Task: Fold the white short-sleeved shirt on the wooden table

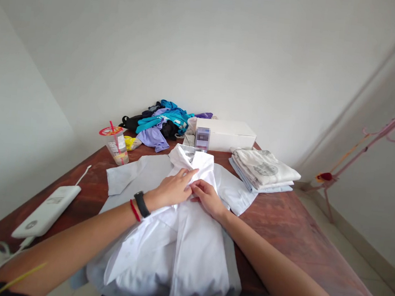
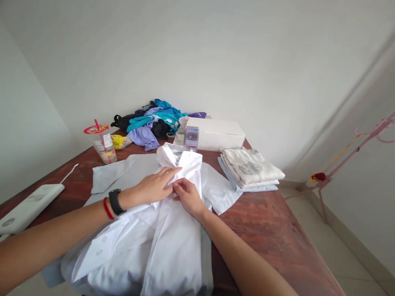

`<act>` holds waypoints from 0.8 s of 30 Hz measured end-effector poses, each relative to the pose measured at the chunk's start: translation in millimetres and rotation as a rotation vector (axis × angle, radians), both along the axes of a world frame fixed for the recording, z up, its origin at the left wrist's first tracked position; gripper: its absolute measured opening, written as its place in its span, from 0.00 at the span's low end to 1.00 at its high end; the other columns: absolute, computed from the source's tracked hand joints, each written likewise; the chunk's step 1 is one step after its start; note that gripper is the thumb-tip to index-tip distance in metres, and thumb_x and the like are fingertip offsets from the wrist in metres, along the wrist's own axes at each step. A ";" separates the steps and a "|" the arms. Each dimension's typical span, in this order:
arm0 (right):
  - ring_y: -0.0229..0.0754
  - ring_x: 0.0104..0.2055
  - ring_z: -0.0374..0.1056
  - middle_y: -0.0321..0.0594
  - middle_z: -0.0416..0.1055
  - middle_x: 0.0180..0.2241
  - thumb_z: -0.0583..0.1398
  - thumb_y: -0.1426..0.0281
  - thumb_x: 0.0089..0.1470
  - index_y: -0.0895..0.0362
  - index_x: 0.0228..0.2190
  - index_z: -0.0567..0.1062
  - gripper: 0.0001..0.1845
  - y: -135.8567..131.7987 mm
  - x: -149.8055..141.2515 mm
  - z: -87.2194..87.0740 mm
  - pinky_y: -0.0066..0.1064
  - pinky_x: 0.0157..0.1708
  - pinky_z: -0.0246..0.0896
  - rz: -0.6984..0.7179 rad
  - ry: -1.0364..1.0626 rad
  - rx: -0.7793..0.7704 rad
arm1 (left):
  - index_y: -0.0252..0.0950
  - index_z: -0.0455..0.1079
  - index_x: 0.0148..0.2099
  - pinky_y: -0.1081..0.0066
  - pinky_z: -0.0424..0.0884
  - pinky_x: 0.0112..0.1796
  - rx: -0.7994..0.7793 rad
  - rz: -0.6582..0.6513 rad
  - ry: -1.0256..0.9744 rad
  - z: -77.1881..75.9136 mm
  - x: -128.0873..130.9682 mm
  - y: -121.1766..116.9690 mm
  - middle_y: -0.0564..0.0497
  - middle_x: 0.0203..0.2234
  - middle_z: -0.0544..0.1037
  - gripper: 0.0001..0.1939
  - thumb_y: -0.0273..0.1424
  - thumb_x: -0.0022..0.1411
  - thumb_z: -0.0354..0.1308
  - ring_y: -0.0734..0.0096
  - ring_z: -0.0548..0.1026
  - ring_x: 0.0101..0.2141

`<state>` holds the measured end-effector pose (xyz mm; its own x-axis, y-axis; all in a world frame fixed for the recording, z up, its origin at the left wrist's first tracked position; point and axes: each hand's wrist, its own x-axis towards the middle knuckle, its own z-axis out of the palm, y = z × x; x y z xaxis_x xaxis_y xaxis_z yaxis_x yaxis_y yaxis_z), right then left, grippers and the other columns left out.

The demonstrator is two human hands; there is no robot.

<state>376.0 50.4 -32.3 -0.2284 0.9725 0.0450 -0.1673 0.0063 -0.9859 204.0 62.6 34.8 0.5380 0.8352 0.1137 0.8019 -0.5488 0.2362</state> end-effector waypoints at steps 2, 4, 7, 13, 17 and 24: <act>0.44 0.39 0.74 0.38 0.74 0.33 0.70 0.46 0.48 0.54 0.32 0.75 0.25 -0.9 -0.8 0.2 0.36 0.38 0.71 -0.004 -0.027 -0.002 | 0.42 0.48 0.77 0.59 0.75 0.51 -0.004 0.071 -0.125 5.9 -9.2 10.6 0.39 0.60 0.73 0.37 0.36 0.70 0.55 0.51 0.78 0.53; 0.45 0.41 0.74 0.38 0.74 0.33 0.70 0.47 0.47 0.55 0.32 0.75 0.25 -1.8 -1.2 0.4 0.36 0.39 0.70 -0.002 -0.048 -0.006 | 0.42 0.44 0.78 0.62 0.76 0.45 -0.088 0.172 -0.229 14.5 -22.6 26.2 0.42 0.51 0.79 0.39 0.41 0.72 0.54 0.57 0.82 0.42; 0.45 0.42 0.74 0.39 0.74 0.33 0.70 0.49 0.48 0.55 0.31 0.75 0.23 -2.5 -1.3 0.9 0.36 0.40 0.70 0.010 -0.072 -0.019 | 0.45 0.44 0.77 0.68 0.74 0.29 -0.256 0.345 -0.310 25.7 -45.6 54.6 0.45 0.45 0.82 0.37 0.50 0.74 0.49 0.66 0.79 0.23; 0.43 0.40 0.73 0.39 0.75 0.33 0.70 0.51 0.49 0.56 0.30 0.76 0.21 -2.0 -1.0 0.6 0.35 0.40 0.69 0.018 -0.094 -0.037 | 0.26 0.69 0.61 0.67 0.75 0.33 -0.252 0.368 -0.374 30.4 -68.3 102.6 0.35 0.47 0.82 0.27 0.41 0.70 0.54 0.63 0.80 0.29; 0.43 0.40 0.73 0.39 0.75 0.33 0.70 0.51 0.49 0.56 0.30 0.76 0.21 -1.5 -0.7 -0.4 0.34 0.40 0.68 0.032 -0.087 -0.041 | 0.27 0.72 0.59 0.61 0.75 0.48 -0.103 0.301 -0.411 39.5 -52.8 128.2 0.37 0.51 0.81 0.23 0.28 0.65 0.53 0.54 0.81 0.44; 0.41 0.39 0.73 0.40 0.76 0.37 0.72 0.51 0.47 0.56 0.30 0.77 0.22 -1.4 2.7 9.2 0.31 0.38 0.68 0.035 0.041 -0.142 | 0.32 0.79 0.49 0.59 0.69 0.59 0.033 0.057 -0.303 42.3 20.6 150.6 0.41 0.50 0.81 0.17 0.21 0.58 0.59 0.53 0.77 0.54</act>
